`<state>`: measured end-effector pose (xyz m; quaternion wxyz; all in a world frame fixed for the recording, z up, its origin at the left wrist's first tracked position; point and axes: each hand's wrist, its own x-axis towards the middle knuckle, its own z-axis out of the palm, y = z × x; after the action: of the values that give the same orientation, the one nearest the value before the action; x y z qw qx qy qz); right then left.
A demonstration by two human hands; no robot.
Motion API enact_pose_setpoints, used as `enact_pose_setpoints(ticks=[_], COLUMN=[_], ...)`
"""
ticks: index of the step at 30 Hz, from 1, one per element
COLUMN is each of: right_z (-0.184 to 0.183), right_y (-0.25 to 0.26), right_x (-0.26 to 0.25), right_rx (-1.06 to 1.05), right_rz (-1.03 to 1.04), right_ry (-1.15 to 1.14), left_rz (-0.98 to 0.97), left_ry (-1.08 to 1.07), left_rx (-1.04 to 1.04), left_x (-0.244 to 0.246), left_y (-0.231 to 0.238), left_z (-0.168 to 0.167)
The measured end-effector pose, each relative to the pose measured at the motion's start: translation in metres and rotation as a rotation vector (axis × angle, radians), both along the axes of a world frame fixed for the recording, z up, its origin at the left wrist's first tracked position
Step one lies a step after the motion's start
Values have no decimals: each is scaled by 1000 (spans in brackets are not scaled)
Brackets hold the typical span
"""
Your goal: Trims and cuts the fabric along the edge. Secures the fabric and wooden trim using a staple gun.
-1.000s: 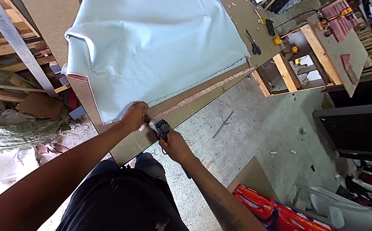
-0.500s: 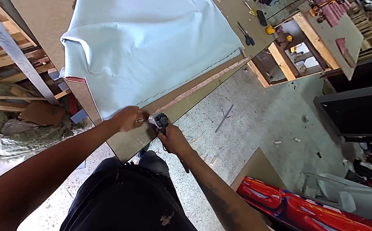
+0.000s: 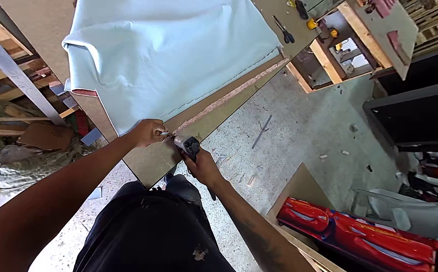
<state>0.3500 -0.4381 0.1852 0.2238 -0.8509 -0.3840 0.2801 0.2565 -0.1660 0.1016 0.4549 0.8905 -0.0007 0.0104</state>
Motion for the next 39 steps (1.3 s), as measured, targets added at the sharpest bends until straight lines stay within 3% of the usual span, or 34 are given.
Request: enact_pose_setpoints(ticks=[17,32,36,39], right_z=[11,20,22,27], right_y=[24,39,31,17], right_x=[-11,-31,-23,-22], right_rx=[-73,-147,-117,-92], right_rz=[55,-16,-125,-230], right_ry=[-95,-58,98,202], left_rz=[7,122,-40,-255], left_ry=[25,59,7,13], left_rx=[-122,-91,-178,-73], left_x=[5,10,2,-5], left_y=[11,8,21,30], left_z=[-4,-5,4,6])
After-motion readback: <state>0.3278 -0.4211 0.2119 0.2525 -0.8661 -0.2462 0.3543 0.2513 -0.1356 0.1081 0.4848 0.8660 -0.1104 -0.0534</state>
